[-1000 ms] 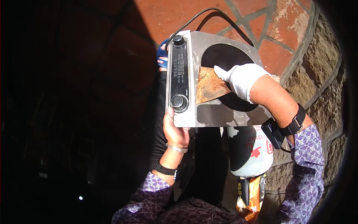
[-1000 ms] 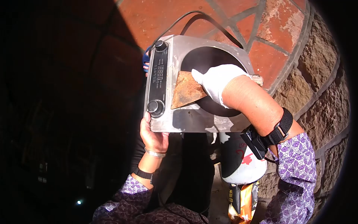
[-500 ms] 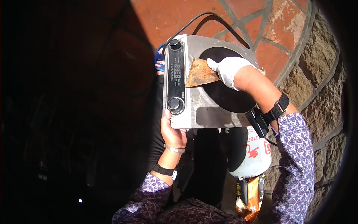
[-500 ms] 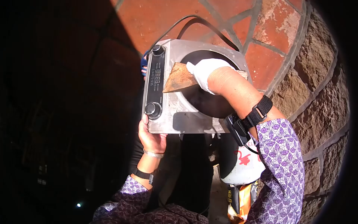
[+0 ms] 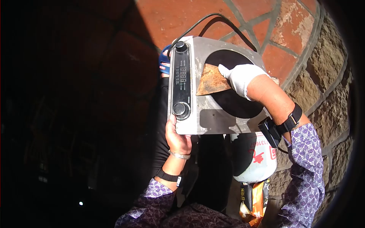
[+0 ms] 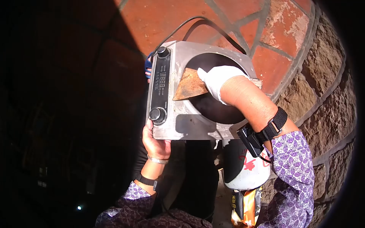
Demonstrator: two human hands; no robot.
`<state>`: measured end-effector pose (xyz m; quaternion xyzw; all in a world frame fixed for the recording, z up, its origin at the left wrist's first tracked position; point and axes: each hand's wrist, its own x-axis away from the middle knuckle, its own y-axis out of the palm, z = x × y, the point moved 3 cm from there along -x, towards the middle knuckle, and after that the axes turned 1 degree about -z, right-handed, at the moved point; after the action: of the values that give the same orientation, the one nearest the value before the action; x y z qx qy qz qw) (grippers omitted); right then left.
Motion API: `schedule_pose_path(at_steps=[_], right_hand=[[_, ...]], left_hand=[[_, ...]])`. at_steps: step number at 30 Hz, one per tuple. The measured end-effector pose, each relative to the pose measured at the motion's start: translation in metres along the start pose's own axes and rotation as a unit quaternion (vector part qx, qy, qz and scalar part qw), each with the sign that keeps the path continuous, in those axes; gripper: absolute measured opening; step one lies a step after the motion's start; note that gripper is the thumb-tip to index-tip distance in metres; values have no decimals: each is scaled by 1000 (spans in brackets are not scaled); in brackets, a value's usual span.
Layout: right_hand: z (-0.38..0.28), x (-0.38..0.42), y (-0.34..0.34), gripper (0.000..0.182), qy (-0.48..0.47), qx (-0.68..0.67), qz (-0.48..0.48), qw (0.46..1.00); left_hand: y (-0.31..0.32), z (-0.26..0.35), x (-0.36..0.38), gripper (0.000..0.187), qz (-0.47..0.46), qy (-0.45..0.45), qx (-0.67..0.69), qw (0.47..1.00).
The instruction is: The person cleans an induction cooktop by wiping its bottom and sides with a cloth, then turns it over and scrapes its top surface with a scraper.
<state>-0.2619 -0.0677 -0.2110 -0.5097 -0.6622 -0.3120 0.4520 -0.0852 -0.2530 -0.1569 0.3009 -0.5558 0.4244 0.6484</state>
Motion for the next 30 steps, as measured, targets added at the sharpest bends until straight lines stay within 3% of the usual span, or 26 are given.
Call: schedule_pose_path(at_steps=[4,12,14,16,20,30], right_hand=[[-4,-19,-7,33,3,-48,63,997],[9,-20,-6,32,33,-7,2,999],[17,-20,5,36,42,-49,29,997],[15,-15,11,52,21,-28,100,994],[7,-11,18,54,38,-37,130,990],[7,11,13,56,60,-19,85,994]], left_hand=[[7,2,3,34,-14,2,-3,1000],[7,3,2,33,-19,14,6,1000],[2,2,3,33,-1,11,12,1000],[6,4,5,32,-11,11,12,1000],[8,4,6,32,-37,22,9,999],[4,3,3,33,-41,23,12,999]])
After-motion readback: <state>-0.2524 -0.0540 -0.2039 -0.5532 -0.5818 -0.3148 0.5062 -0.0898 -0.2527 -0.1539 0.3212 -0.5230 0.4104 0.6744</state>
